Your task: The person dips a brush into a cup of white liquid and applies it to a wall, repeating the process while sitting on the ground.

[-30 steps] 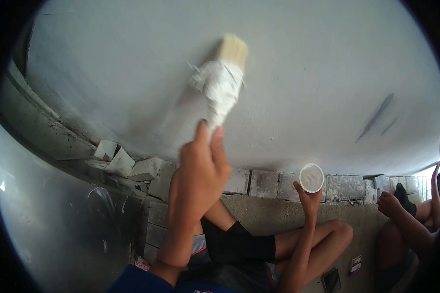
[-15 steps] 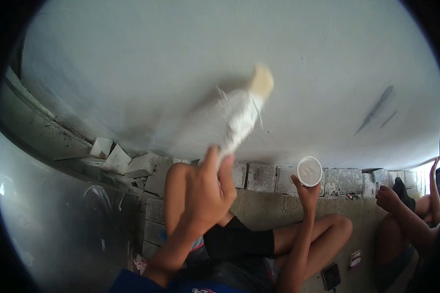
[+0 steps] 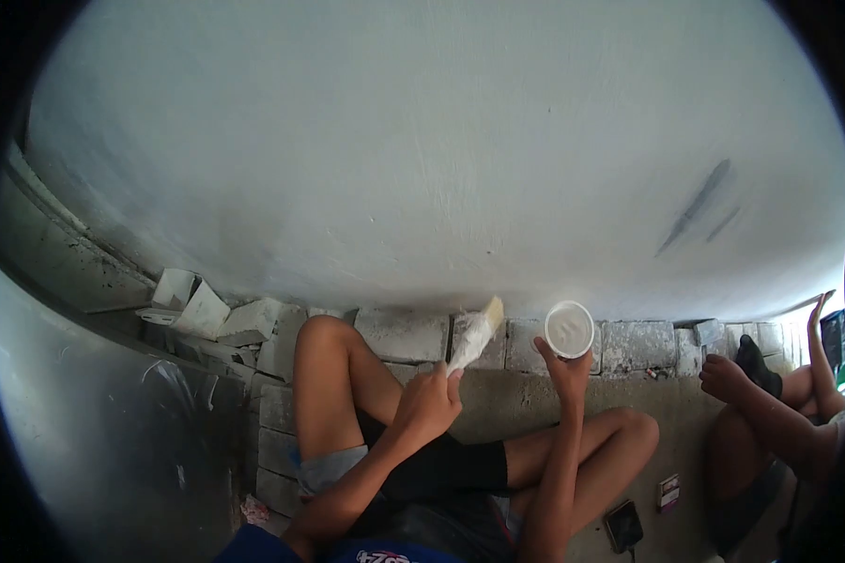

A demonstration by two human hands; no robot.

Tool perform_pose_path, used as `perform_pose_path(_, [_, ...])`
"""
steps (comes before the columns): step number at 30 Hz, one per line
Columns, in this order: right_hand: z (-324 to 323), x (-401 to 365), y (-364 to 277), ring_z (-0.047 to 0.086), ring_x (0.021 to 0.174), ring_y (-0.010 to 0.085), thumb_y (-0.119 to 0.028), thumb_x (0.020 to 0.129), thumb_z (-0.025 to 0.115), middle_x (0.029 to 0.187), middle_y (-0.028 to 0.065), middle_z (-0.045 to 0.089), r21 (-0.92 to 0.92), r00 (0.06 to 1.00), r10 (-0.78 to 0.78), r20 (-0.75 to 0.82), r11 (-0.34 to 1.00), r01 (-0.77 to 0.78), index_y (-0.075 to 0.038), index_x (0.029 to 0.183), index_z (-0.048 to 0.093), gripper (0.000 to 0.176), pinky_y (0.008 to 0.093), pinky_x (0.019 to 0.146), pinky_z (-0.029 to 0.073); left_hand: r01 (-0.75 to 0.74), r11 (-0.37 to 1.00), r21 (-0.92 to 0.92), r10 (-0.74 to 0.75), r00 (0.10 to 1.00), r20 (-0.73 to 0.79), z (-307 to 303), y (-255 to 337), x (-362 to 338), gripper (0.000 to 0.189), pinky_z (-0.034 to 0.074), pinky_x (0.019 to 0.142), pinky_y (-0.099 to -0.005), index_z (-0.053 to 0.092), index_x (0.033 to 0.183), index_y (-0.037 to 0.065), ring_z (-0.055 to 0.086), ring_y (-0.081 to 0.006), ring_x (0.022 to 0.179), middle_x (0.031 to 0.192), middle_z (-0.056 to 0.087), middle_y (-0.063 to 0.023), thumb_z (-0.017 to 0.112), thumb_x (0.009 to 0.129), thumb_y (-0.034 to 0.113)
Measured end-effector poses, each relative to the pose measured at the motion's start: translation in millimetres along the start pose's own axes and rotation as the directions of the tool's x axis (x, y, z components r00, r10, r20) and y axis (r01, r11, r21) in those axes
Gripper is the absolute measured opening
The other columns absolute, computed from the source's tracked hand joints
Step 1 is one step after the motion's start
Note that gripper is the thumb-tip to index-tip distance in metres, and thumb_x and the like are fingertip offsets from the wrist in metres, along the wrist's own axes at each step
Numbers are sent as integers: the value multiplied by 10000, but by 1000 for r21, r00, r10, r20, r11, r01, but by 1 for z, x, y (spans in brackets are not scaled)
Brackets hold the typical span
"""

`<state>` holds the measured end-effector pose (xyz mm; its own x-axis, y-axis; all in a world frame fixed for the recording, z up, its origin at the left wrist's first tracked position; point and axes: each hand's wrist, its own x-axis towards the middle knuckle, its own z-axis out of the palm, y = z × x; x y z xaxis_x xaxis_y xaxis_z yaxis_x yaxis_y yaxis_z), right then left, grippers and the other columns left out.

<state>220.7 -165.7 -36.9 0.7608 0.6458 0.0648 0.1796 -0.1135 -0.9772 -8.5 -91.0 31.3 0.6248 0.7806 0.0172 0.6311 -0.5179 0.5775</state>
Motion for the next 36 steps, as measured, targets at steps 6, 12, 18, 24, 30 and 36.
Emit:
perform_pose_path(6, [5, 0, -2, 615, 971, 190, -146, 696, 836, 1048, 100, 642, 47, 997, 72, 4, 996, -72, 16, 1151, 537, 568, 323, 859, 477, -137, 968, -209, 30, 894, -446, -117, 60, 33, 164, 409, 464, -432, 479, 914, -50, 593, -429, 585, 625, 560, -252, 488, 951, 110])
perform_pose_path(12, [1, 4, 15, 614, 974, 195, -171, 692, 841, 1050, 105, 641, -8, 1000, 14, -6, 1000, -14, 15, 1149, 539, 578, 325, 859, 476, -195, 973, -124, 100, 839, -535, -51, 28, 58, 182, 447, 457, -466, 439, 954, -89, 612, -454, 613, 630, 562, -308, 487, 942, 86])
perform_pose_path(18, [-2, 2, 7, 614, 974, 202, -177, 693, 840, 1047, 107, 641, -12, 999, 7, -50, 1000, -8, 18, 1159, 540, 588, 327, 860, 475, 59, 996, -72, -60, 998, -6, 22, -13, 10, 262, 486, 520, -492, 475, 912, -85, 607, -460, 611, 610, 564, -287, 481, 958, 172])
perform_pose_path(24, [-1, 4, -6, 619, 973, 192, -163, 687, 841, 1058, 107, 648, -23, 998, 56, -17, 998, -56, 7, 1147, 559, 566, 328, 855, 484, -57, 991, -121, 28, 973, -228, -66, 34, 17, 240, 443, 507, -485, 489, 869, -55, 597, -439, 597, 599, 556, -268, 482, 957, 169])
perform_pose_path(30, [8, 9, 1, 631, 987, 222, -120, 678, 819, 1069, 112, 655, -30, 981, -192, -34, 981, 191, -12, 1128, 581, 521, 351, 863, 488, -118, 962, -246, 42, 955, -293, -26, 7, 33, 232, 426, 506, -473, 521, 875, -39, 587, -459, 610, 626, 563, -270, 492, 958, 176])
perform_pose_path(36, [16, 20, 52, 584, 1085, 290, -134, 645, 822, 1173, 157, 609, -169, 974, -221, -49, 963, 210, -34, 1195, 557, 619, 381, 925, 452, 65, 943, -325, -63, 998, 16, 37, -40, -3, 298, 433, 668, -465, 540, 924, -68, 588, -422, 746, 783, 600, -279, 443, 985, 207])
